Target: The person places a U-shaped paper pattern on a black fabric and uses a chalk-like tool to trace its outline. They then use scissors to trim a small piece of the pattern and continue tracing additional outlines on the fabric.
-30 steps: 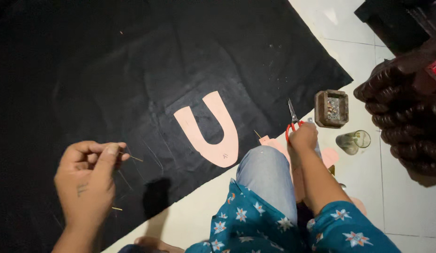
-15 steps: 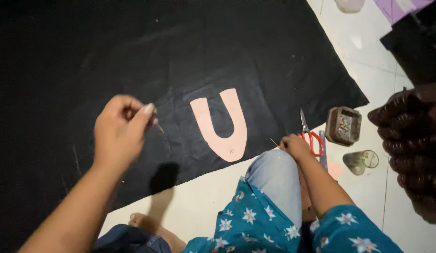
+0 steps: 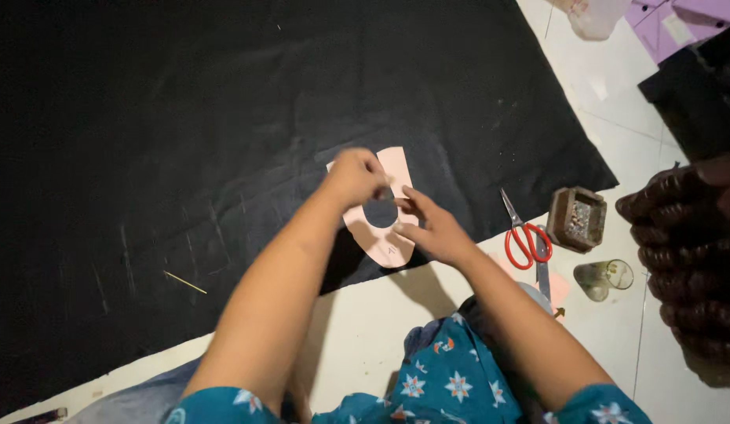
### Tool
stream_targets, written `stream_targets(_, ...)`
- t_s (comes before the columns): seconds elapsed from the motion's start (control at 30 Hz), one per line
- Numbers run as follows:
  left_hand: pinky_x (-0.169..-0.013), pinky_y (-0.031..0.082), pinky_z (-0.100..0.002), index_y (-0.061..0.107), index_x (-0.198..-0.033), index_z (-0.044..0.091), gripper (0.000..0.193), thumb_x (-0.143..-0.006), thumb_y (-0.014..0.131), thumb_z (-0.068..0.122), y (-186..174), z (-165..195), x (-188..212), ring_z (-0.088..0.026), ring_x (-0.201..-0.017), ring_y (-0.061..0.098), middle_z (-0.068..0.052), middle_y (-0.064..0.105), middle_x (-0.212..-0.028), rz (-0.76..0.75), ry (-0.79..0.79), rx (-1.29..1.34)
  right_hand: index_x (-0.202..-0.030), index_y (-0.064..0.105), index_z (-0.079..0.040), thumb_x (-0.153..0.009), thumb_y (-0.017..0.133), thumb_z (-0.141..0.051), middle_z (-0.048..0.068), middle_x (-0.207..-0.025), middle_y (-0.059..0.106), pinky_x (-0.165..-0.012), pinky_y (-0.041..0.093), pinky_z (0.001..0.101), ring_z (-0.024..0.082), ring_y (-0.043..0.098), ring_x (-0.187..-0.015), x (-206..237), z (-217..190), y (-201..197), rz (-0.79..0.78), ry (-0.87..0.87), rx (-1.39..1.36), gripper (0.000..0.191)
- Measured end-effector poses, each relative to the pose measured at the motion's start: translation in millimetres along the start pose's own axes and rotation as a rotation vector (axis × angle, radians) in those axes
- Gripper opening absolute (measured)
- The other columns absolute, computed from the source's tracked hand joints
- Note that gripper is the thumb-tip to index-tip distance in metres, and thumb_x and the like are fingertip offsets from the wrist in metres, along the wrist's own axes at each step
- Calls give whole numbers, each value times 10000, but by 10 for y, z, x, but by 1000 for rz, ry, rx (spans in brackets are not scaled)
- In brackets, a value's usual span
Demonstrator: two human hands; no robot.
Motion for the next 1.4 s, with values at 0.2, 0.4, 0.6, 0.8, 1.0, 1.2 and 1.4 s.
stream_targets(0.2, -596, 544, -351, 702, -750, 19, 174, -787, 829, 132, 681, -627, 41, -205, -643, 678, -119, 706, -718, 121, -6, -72, -1114, 700, -23, -993, 536, -137, 152, -909, 781, -778, 593, 352, 251, 766, -842, -106, 598, 253, -14, 206, 180, 234)
stream_targets(0.4, -929, 527, -452, 774, -995, 101, 319, -874, 756, 396, 502, -1167, 233, -287, -1068, 676, -85, 741, -1089, 268, -318, -473, -946, 804, -49, -919, 557, -123, 171, -1075, 773, -890, 539, 414, 348, 714, -989, -243, 1176, -69, 301, 167, 551, 260)
stream_targets(0.6, -1204, 78, -614, 287, -1579, 186, 1086, -711, 827, 551, 479, -1460, 509, -263, -1551, 58, -57, 110, -1695, 73, -388, -757, -1095, 747, -47, -863, 629, -309, 207, -903, 798, -845, 573, 389, 346, 786, -850, -419, 1337, -34, 367, 728, 259, 369)
stream_targets(0.8, -1214, 13, -636, 298, -1575, 211, 1103, -686, 837, 579, 478, -1692, 596, -263, -1571, 36, -56, 98, -1696, 97, -321, -687, -978, 727, 5, -822, 735, -241, 119, -822, 737, -713, 542, 359, 242, 704, -760, -510, 1393, 120, 316, 626, 165, 291)
stream_targets(1.0, -1209, -22, -639, 256, -1577, 149, 1195, -639, 878, 548, 476, -1880, 607, -270, -1573, 26, -71, 100, -1698, 109, -254, -626, -1038, 730, -50, -836, 776, -232, 86, -860, 735, -752, 528, 343, 199, 692, -782, -442, 1481, 75, 259, 505, 367, 276)
stream_targets(1.2, -1213, -28, -632, 275, -1571, 153, 1171, -641, 890, 509, 468, -1947, 644, -270, -1578, 40, -71, 120, -1701, 130, -218, -583, -1224, 697, -90, -802, 791, -182, 42, -992, 763, -838, 537, 301, 164, 719, -887, -437, 1479, 92, 259, 461, 324, 442)
stream_targets(1.4, -1221, -9, -621, 338, -1555, 185, 1130, -623, 905, 482, 473, -1965, 679, -286, -1569, 88, -78, 166, -1689, 161, -189, -577, -1261, 687, -120, -806, 800, -184, 26, -977, 752, -840, 529, 300, 145, 705, -885, -446, 1432, 91, 215, 472, 389, 474)
Point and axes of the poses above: each hand's wrist, its own x-axis away from the middle knuckle, its own y-axis out of the palm, z = x × y, the point moved 1 cm from there along -x, towards the middle knuckle
